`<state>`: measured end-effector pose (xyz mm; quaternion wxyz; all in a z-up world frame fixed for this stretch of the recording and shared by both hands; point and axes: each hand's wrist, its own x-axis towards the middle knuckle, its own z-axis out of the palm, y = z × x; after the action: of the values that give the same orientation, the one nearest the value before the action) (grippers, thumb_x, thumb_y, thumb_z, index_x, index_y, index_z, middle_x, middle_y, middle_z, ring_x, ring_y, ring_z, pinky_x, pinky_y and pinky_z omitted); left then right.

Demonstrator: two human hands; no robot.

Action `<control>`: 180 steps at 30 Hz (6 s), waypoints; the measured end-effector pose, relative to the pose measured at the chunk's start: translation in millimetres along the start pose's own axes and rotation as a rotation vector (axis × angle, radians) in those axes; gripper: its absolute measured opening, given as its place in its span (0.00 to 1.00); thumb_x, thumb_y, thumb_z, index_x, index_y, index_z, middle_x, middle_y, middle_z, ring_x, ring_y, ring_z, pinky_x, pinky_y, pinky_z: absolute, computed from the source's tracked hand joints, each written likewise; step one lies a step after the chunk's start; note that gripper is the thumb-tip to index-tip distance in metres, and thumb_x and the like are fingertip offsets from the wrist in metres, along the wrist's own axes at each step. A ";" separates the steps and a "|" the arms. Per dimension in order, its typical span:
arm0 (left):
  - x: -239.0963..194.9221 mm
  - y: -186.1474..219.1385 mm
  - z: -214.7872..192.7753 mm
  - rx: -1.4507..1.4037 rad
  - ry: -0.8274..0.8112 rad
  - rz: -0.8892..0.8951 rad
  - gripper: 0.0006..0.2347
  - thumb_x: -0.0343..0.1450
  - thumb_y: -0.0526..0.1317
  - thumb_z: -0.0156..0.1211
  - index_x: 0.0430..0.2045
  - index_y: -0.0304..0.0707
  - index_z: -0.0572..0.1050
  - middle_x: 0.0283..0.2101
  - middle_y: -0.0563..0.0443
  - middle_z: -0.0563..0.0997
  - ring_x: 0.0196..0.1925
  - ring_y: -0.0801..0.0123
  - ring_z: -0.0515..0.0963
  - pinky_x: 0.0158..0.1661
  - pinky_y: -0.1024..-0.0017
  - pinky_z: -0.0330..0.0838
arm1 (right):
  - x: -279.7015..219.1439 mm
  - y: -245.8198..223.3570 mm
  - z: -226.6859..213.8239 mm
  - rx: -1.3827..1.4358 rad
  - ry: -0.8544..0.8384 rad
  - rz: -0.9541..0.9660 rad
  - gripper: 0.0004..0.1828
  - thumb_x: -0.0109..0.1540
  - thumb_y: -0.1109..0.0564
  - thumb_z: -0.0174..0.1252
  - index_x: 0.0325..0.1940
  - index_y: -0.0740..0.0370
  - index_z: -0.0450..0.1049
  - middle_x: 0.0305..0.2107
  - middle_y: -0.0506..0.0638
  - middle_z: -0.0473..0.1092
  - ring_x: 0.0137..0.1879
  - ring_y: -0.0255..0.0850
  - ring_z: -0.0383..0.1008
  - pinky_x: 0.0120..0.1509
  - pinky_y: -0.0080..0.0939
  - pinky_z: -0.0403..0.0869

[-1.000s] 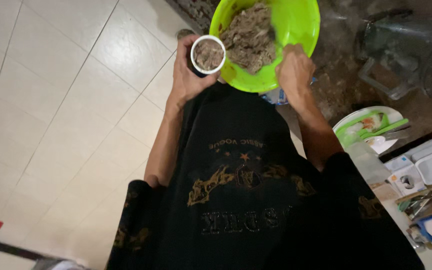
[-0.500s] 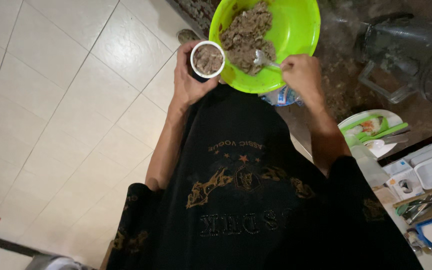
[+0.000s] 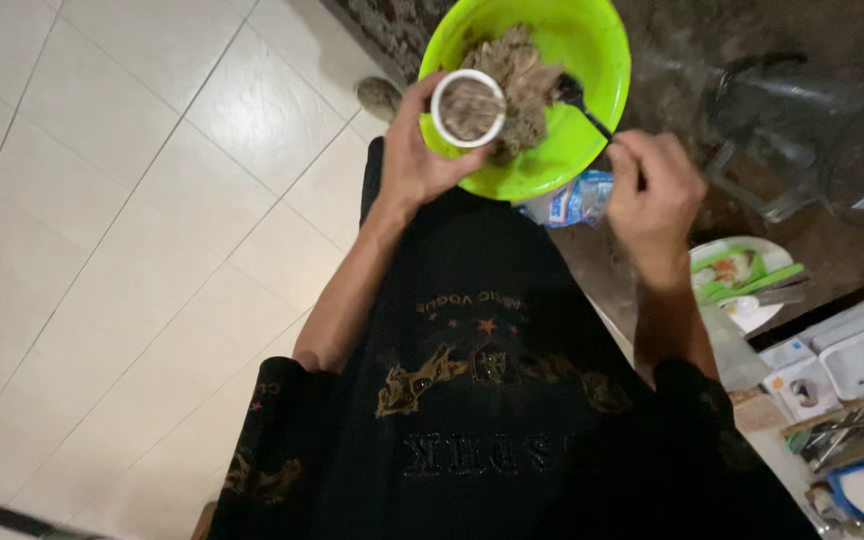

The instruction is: The person uses a spoon to scoop ground meat from a green bowl into small white containers, alternating between filling the containers and adjusting meat patties on a metal tray.

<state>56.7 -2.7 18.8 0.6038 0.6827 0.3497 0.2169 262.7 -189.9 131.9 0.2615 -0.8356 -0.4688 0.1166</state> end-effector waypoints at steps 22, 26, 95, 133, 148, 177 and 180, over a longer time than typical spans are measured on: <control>14.5 34.8 24.5 -0.174 -0.058 -0.045 0.37 0.57 0.41 0.80 0.59 0.34 0.64 0.57 0.42 0.77 0.61 0.58 0.79 0.62 0.66 0.75 | 30.2 -31.1 -44.5 0.113 -0.126 0.079 0.07 0.67 0.60 0.64 0.48 0.64 0.82 0.39 0.57 0.78 0.42 0.44 0.80 0.44 0.42 0.74; 10.4 32.8 19.5 -0.135 -0.079 0.046 0.35 0.58 0.39 0.80 0.60 0.35 0.66 0.59 0.42 0.76 0.62 0.56 0.79 0.64 0.65 0.74 | 33.2 -38.0 -50.3 0.052 -0.230 0.151 0.06 0.67 0.58 0.66 0.47 0.61 0.83 0.34 0.55 0.78 0.34 0.41 0.77 0.35 0.40 0.69; 5.8 18.6 -4.5 -0.080 -0.093 0.165 0.36 0.61 0.35 0.81 0.64 0.38 0.66 0.66 0.45 0.72 0.69 0.55 0.75 0.70 0.61 0.72 | 40.5 -64.3 -37.7 -0.130 -0.190 -0.042 0.05 0.68 0.59 0.67 0.48 0.59 0.83 0.33 0.54 0.76 0.37 0.45 0.77 0.39 0.44 0.72; 38.0 -8.5 -32.9 -0.303 -0.639 0.236 0.41 0.58 0.53 0.81 0.65 0.41 0.68 0.63 0.43 0.76 0.66 0.51 0.78 0.67 0.53 0.70 | 61.7 -64.0 -48.9 -0.379 -0.211 -0.383 0.14 0.55 0.69 0.62 0.41 0.56 0.83 0.34 0.46 0.73 0.34 0.39 0.73 0.35 0.38 0.67; -19.6 -49.5 -53.0 -0.337 -0.157 0.069 0.36 0.62 0.40 0.82 0.65 0.38 0.66 0.63 0.47 0.74 0.68 0.60 0.77 0.73 0.61 0.73 | 37.8 94.1 91.8 -0.459 -0.438 -0.020 0.08 0.58 0.55 0.62 0.36 0.59 0.84 0.29 0.61 0.77 0.34 0.57 0.79 0.40 0.55 0.76; -8.9 -21.1 -13.1 -0.255 0.004 -0.001 0.38 0.61 0.48 0.80 0.62 0.36 0.63 0.58 0.43 0.78 0.62 0.59 0.81 0.63 0.64 0.75 | 15.6 -28.8 -12.3 0.081 -0.014 0.033 0.08 0.64 0.62 0.74 0.41 0.66 0.81 0.29 0.53 0.73 0.33 0.41 0.73 0.38 0.39 0.69; 5.4 3.5 -3.0 -0.159 -0.021 0.079 0.37 0.61 0.46 0.79 0.63 0.37 0.65 0.60 0.43 0.78 0.64 0.58 0.81 0.66 0.64 0.76 | -0.3 -61.4 -30.2 0.044 0.161 0.046 0.06 0.65 0.63 0.73 0.44 0.65 0.82 0.33 0.52 0.74 0.34 0.41 0.74 0.38 0.39 0.70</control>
<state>58.8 3.3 22.1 0.6505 0.6483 0.2978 0.2605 231.5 -174.1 190.8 0.3139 -0.8470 -0.4241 0.0653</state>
